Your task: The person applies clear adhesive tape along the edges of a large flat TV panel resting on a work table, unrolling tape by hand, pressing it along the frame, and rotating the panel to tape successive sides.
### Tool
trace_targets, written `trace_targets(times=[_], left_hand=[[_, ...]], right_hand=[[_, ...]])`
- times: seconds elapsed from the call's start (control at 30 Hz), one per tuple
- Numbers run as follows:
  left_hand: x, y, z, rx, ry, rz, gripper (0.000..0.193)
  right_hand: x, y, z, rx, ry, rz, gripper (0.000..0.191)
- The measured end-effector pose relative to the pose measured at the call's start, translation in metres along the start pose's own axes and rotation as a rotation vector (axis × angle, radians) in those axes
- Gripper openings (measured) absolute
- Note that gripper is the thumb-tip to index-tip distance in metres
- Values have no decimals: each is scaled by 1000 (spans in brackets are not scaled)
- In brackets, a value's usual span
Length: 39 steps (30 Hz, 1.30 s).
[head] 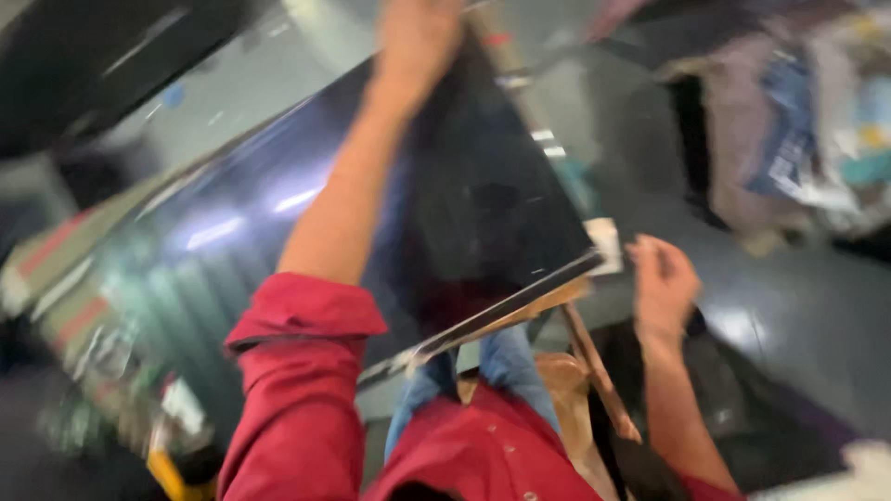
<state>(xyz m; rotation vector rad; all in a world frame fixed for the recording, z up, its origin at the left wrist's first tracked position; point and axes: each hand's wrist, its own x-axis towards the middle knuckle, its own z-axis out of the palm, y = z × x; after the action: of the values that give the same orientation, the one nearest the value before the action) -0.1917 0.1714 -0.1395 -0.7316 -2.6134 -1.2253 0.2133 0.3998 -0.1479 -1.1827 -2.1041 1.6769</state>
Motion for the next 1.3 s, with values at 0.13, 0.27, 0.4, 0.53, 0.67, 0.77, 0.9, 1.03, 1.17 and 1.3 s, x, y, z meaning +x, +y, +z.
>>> trace_targets(times=[0.13, 0.27, 0.4, 0.53, 0.67, 0.77, 0.9, 1.03, 1.17, 1.3], left_hand=[[-148, 69, -113, -166, -46, -108, 24], [-321, 111, -225, -300, 112, -262, 17], [-474, 102, -323, -219, 443, -643, 19], [-604, 78, -397, -84, 780, -895, 22], [-685, 50, -449, 108, 933, -948, 20], [-716, 28, -478, 808, 829, -955, 24], [-743, -4, -496, 818, 728, -1233, 53], [-761, -30, -500, 322, 629, -1422, 57], [-780, -36, -503, 256, 692, -1328, 51], [-811, -25, -512, 104, 954, -1214, 39]], right_hand=[[-87, 1, 16, 117, -79, -23, 16], [-165, -6, 57, 125, -291, -137, 15], [-237, -34, 99, 79, -533, -197, 16], [-298, -68, 131, 58, -758, -223, 16], [-344, -89, 150, -43, -886, -313, 18], [-366, -93, 155, -94, -945, -347, 19], [-384, -87, 147, -159, -943, -322, 18], [-394, -83, 142, -189, -950, -348, 19], [-412, -96, 163, -335, -945, -353, 20], [-438, -121, 240, -420, -1096, -631, 19]])
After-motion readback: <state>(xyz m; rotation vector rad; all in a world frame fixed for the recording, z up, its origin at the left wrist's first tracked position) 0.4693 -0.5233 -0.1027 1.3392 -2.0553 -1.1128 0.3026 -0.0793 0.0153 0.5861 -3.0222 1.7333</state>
